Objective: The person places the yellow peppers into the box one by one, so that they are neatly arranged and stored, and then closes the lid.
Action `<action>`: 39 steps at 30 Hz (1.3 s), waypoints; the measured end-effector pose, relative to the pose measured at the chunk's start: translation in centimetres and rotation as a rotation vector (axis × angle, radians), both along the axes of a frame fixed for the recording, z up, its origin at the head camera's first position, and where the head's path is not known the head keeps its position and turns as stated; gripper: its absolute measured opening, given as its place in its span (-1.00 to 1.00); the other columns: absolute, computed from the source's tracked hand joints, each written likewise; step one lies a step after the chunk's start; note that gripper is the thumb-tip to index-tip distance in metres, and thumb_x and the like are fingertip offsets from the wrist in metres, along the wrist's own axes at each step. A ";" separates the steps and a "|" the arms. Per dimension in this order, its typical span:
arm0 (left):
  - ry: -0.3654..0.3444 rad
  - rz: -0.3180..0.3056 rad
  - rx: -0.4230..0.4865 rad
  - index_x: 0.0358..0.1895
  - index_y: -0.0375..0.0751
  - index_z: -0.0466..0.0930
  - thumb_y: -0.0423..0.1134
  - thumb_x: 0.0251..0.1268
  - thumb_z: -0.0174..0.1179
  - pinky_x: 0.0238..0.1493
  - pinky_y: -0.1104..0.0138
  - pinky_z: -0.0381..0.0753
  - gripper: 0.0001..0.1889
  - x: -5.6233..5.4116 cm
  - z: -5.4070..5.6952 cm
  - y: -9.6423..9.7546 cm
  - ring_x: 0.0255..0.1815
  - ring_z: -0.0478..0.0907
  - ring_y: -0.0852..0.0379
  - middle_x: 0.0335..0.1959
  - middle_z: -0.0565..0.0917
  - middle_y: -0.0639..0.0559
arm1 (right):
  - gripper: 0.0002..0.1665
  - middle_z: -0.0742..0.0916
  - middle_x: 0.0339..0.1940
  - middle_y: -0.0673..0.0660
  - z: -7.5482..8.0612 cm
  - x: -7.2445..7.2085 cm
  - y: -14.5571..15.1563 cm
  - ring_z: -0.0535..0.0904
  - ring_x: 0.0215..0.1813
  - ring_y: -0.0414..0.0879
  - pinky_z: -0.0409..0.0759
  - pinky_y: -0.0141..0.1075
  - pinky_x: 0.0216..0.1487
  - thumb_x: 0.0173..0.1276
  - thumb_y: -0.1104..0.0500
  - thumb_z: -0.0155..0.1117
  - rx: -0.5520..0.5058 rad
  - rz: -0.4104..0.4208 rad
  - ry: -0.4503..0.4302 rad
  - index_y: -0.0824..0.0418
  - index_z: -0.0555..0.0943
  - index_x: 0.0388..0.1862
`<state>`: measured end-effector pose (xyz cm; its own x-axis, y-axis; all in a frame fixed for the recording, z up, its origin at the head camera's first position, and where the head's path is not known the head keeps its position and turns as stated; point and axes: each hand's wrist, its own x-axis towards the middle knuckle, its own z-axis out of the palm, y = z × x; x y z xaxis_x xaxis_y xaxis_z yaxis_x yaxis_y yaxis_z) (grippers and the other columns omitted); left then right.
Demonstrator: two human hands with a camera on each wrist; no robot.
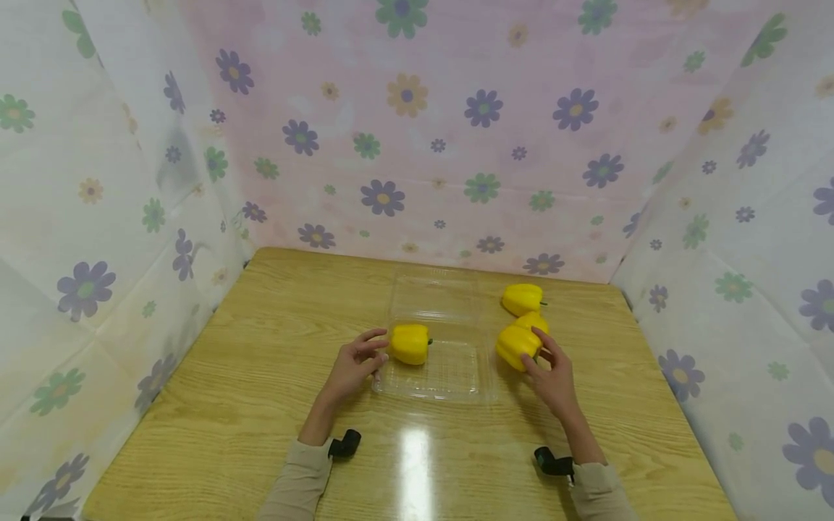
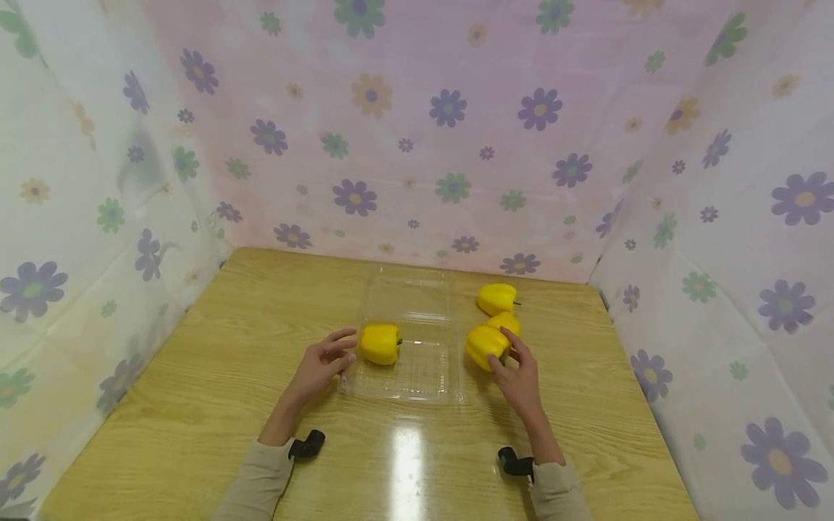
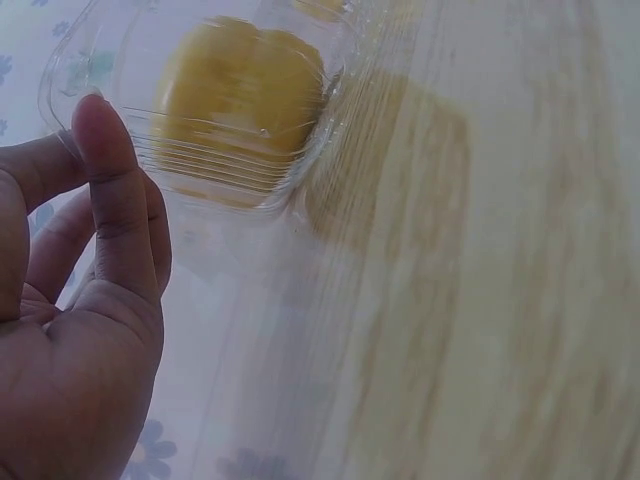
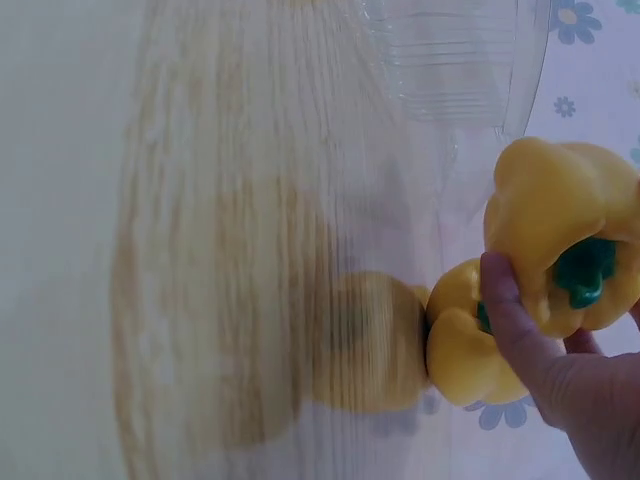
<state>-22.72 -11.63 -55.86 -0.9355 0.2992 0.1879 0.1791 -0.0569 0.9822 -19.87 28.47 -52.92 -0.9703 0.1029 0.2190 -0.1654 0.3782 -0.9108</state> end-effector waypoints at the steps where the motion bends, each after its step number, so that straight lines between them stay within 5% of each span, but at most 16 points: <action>1: -0.002 0.001 0.000 0.16 -0.55 0.61 -0.45 0.44 0.21 -0.46 0.48 0.60 -0.69 0.0 0.0 0.0 -0.35 0.53 0.21 0.47 0.36 -0.32 | -0.35 0.40 0.51 0.35 -0.1 0.0 0.1 0.36 0.30 -0.18 0.36 -0.48 0.23 0.51 0.33 0.23 -0.008 0.008 0.015 0.32 0.34 0.53; 11: 0.009 -0.005 0.015 0.15 -0.57 0.61 -0.47 0.42 0.22 -0.49 0.47 0.62 -0.69 0.0 0.0 0.1 -0.40 0.51 0.23 0.46 0.35 -0.35 | -0.36 0.40 0.48 0.41 -0.5 -0.2 0.0 0.40 0.28 -0.35 0.39 -0.58 0.26 0.46 0.44 0.21 -0.100 0.066 0.135 0.41 0.34 0.49; 19: 0.024 -0.008 0.009 0.15 -0.57 0.61 -0.45 0.43 0.22 -0.46 0.47 0.61 -0.69 0.1 0.1 0.0 -0.42 0.52 0.25 0.46 0.36 -0.36 | -0.31 0.54 0.35 0.02 -0.6 -0.2 -0.1 0.53 0.21 -0.22 0.70 -0.47 -0.09 0.33 0.63 0.19 -0.270 0.197 0.240 0.54 0.32 0.44; 26: 0.016 -0.001 -0.005 0.17 -0.52 0.62 -0.42 0.45 0.22 -0.44 0.47 0.61 -0.68 0.0 -0.1 0.0 -0.33 0.54 0.23 0.46 0.37 -0.31 | -0.32 0.57 0.33 0.02 -0.3 -0.4 -0.8 0.56 0.23 -0.22 0.65 -0.46 0.06 0.31 0.67 0.15 -0.292 0.287 0.321 0.58 0.32 0.43; 39: 0.004 -0.004 0.003 0.18 -0.51 0.62 -0.41 0.44 0.22 -0.44 0.48 0.61 -0.68 -0.1 -0.3 0.0 -0.34 0.54 0.22 0.46 0.37 -0.31 | -0.33 0.52 0.42 0.03 0.2 -0.7 -2.9 0.51 0.32 -0.25 0.45 -0.45 0.35 0.42 0.59 0.09 -0.278 0.390 0.314 0.59 0.22 0.48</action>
